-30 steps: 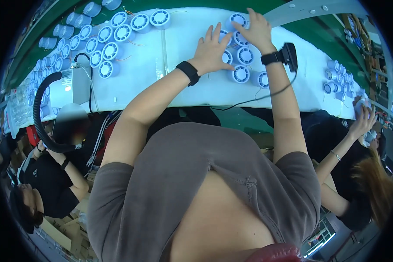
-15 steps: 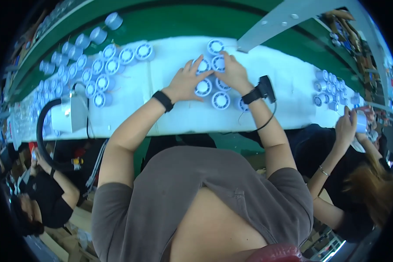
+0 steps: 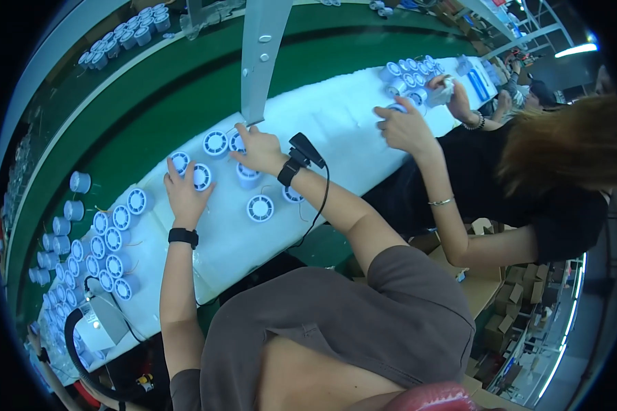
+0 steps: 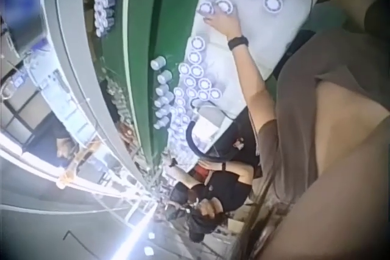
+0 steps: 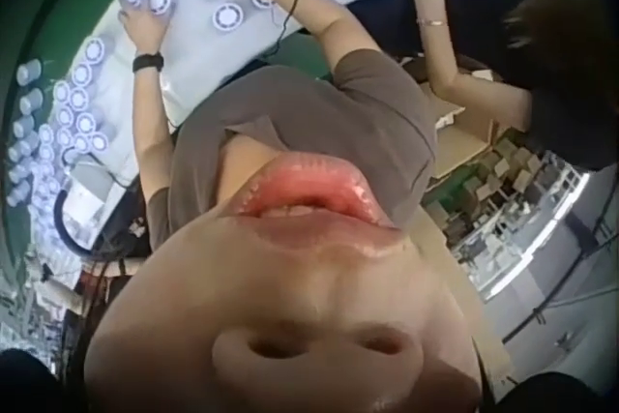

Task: The person fits plastic covers onto fans and places the assembled units into a cardboard box. They then retrieve plastic bags from a box, place the assemblies into the bags, and return the bagged items to the box.

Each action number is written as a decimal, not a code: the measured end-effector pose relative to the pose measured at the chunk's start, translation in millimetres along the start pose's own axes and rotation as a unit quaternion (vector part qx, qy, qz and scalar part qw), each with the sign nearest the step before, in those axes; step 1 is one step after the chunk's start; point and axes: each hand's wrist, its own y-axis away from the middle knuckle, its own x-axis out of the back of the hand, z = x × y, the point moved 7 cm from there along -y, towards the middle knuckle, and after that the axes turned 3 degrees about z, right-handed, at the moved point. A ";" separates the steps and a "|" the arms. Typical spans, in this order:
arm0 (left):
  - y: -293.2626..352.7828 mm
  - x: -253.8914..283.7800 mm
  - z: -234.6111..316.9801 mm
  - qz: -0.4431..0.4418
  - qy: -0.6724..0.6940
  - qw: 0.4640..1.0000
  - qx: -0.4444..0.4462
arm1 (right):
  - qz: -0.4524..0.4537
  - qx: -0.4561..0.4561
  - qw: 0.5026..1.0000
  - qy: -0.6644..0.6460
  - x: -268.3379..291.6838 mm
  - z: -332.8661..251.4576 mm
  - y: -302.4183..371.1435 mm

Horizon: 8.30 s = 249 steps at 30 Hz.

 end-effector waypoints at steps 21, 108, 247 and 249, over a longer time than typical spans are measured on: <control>83.1 105.7 46.4 -0.055 0.314 0.948 -0.014 | 0.325 0.004 0.901 -0.289 180.8 -104.5 183.8; 991.4 187.8 366.1 -0.992 -0.065 0.104 -0.029 | 0.310 -0.921 0.199 0.126 -185.2 -328.7 1382.9; 367.9 229.7 -32.9 -0.589 -0.240 -0.583 -0.505 | 0.724 0.095 -0.355 0.584 -70.9 -371.9 273.9; 396.7 264.9 15.6 -0.551 0.028 -0.670 -0.496 | 0.822 0.118 -0.280 0.482 -59.0 -391.8 337.5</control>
